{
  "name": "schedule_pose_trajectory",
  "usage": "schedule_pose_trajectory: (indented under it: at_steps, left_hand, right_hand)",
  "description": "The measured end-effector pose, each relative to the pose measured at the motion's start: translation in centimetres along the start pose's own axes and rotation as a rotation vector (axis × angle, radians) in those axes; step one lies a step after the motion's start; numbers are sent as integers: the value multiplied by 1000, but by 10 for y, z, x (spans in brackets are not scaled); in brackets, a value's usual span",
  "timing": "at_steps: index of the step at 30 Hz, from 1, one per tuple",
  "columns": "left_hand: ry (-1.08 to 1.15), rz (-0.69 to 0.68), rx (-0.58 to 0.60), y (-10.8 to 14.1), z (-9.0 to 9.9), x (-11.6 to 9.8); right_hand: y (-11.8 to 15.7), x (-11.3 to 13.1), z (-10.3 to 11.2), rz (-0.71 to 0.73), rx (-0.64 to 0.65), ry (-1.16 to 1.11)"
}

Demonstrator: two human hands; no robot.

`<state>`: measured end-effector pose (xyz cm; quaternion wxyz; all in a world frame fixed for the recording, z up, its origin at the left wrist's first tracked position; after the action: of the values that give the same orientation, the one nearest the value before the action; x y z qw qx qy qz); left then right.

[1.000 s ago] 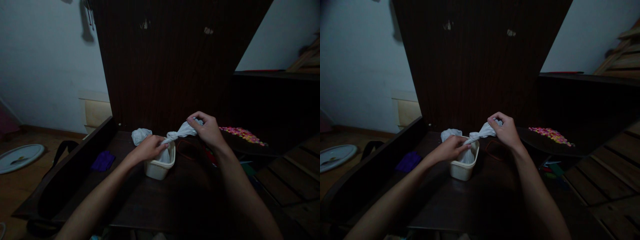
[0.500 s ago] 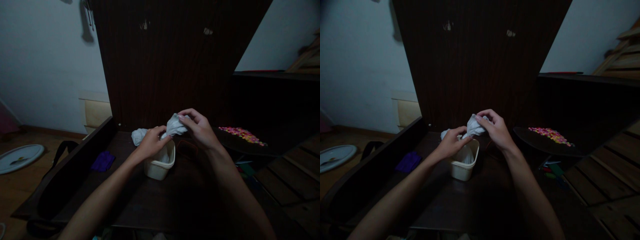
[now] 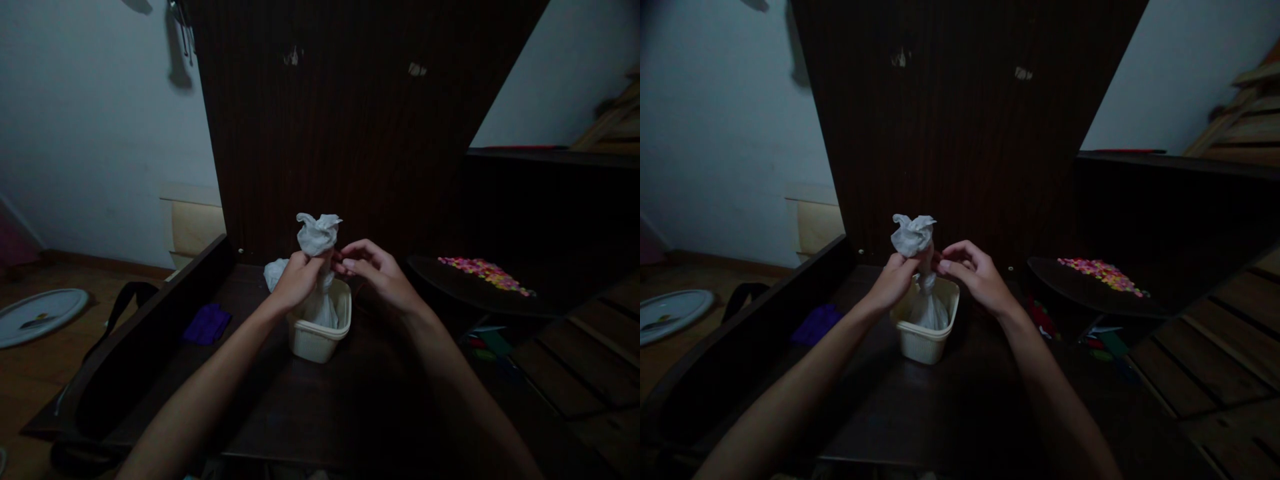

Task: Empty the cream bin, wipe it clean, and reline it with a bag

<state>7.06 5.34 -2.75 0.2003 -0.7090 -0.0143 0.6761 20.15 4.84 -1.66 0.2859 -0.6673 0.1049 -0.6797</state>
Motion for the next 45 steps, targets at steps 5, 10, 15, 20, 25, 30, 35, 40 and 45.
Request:
schedule_pose_trajectory:
  at_steps: [5, 10, 15, 20, 25, 30, 35, 40, 45]
  left_hand:
    - [125, -7, -75, -3, 7, -5]
    - [161, -47, -165, -5, 14, -13]
    - [141, -99, -132, -12, 13, -22]
    - [57, -94, -87, -15, 10, -40]
    - [46, -107, -124, -11, 19, -58]
    - [70, -212, -170, -8, 34, -63]
    - [78, -84, -140, -8, 42, -26]
    - [-64, 28, -90, -2, 41, 5]
    - [-267, 14, 103, 9, 11, 12]
  right_hand:
    - [0, -2, -7, 42, -29, 65]
    - [2, -4, -21, 21, 76, 122]
    - [3, 0, -29, 67, 106, 125]
    - [2, -3, -29, 98, 110, 163]
    - [2, -11, -23, 56, 102, 180]
    - [2, -8, -16, 57, 49, 164]
    - [0, -8, -9, -19, -27, 34]
    - [-1, -12, -3, -61, -113, -116]
    - [-2, -14, 1, -84, -170, -234]
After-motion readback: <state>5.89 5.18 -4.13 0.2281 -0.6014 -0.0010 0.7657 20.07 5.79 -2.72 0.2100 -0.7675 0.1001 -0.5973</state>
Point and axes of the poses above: each hand's wrist, its own y-axis away from the middle knuckle, its own z-axis out of the back of the hand, x = y × z, the point moved 9 cm from there along -y, towards the middle knuckle, and after that the axes turned 8 degrees about z, right-handed, at the moved point
